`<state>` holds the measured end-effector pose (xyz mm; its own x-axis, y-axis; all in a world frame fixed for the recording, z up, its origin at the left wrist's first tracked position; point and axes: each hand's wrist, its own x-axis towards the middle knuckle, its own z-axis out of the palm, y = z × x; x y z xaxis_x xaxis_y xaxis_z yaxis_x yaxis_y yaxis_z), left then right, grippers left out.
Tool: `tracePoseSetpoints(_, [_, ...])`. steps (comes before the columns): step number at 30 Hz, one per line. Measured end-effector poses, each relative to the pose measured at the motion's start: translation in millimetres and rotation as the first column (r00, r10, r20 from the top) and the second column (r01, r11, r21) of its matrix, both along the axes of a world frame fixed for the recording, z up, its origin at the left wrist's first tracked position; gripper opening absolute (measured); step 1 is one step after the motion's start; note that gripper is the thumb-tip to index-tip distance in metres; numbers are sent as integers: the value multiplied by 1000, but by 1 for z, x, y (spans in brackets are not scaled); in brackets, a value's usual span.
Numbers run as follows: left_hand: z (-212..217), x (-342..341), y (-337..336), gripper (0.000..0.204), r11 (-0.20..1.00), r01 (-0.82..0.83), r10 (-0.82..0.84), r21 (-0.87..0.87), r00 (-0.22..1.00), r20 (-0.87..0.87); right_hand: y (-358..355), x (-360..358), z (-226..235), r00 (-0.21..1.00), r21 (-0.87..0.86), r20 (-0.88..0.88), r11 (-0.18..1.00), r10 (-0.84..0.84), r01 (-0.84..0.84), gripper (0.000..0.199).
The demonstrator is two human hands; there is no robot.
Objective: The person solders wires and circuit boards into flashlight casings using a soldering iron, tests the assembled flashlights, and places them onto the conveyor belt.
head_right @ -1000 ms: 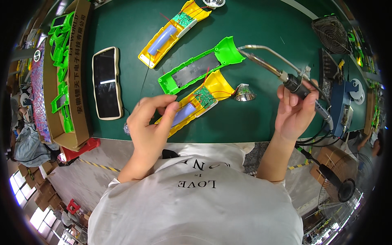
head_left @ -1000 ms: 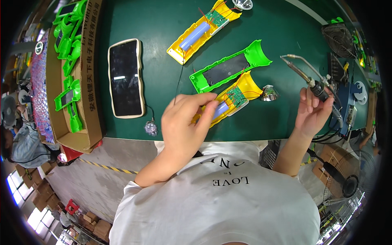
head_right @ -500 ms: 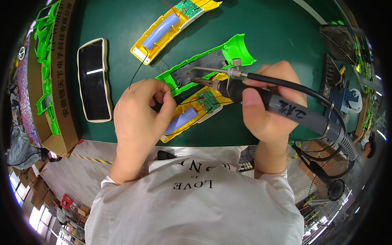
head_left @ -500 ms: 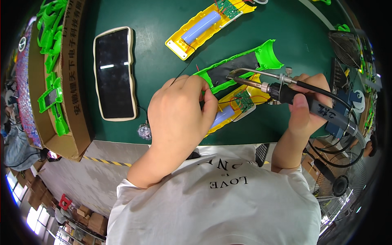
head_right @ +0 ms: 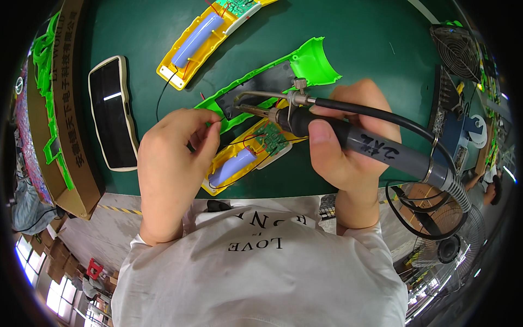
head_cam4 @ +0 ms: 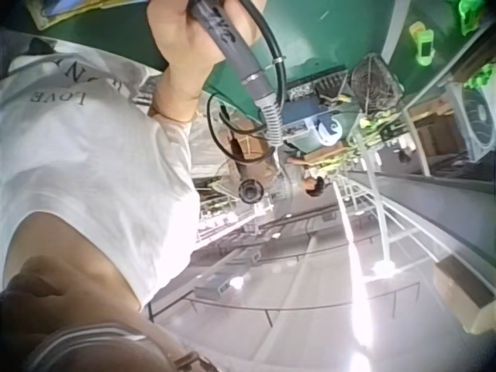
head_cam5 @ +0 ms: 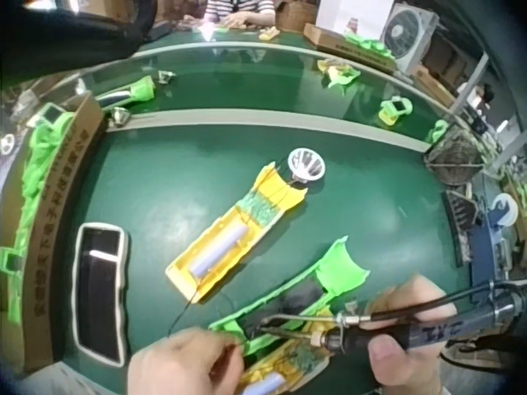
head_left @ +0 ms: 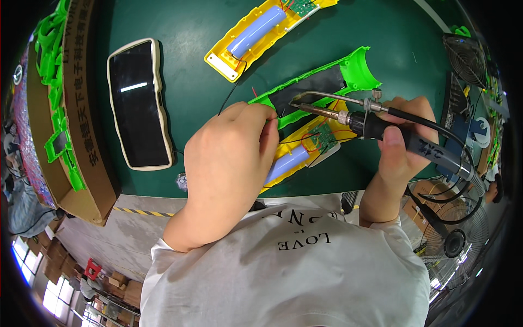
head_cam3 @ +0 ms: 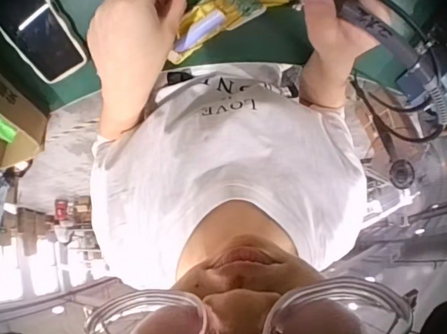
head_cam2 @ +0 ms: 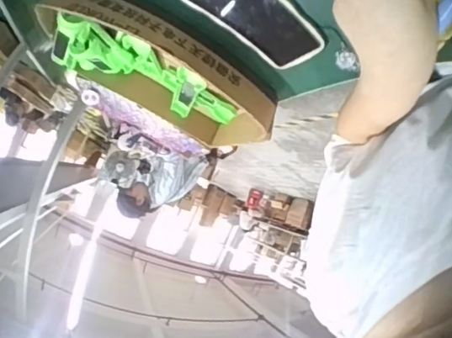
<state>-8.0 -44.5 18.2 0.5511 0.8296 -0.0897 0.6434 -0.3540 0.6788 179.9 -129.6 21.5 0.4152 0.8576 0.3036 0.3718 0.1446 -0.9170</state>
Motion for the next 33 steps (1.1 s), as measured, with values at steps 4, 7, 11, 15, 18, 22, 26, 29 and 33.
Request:
tracePoseSetpoints(4, [0, 2, 2, 4, 1000, 16, -16, 10, 1000, -19, 0, -6, -6, 992, 110, -94, 989, -86, 96, 19])
tracePoseSetpoints(7, [2, 4, 2, 5, 1000, 0, 0, 11, 999, -39, -1, -3, -1, 1000, -20, -4, 1000, -2, 1, 19])
tracePoseSetpoints(11, [4, 5, 3, 6, 999, 9, -6, 36, 997, -77, 2, -3, -3, 999, 9, 11, 999, 32, -33, 19])
tracePoseSetpoints(15, [4, 6, 3, 6, 999, 20, -16, 45, 995, -99, 4, -3, -6, 997, 43, 39, 997, 65, -67, 19])
tracePoseSetpoints(18, [4, 5, 3, 6, 999, 6, -3, 40, 997, -73, 5, -2, -7, 995, 58, 62, 995, 81, -85, 19])
tracePoseSetpoints(22, [4, 5, 3, 6, 999, 17, -13, 48, 997, -82, 5, -3, -6, 995, 56, 44, 994, 86, -89, 19])
tracePoseSetpoints(26, [5, 8, 2, 7, 997, 23, -13, 77, 992, -129, 4, -3, -6, 997, 48, 48, 997, 63, -65, 19])
tracePoseSetpoints(29, [6, 9, 2, 8, 996, 25, -11, 85, 988, -156, 3, -4, -6, 997, 51, 52, 997, 53, -56, 19])
tracePoseSetpoints(33, [6, 11, 2, 8, 996, 33, -17, 84, 981, -193, 3, -3, -5, 994, 39, 97, 998, 40, -44, 19])
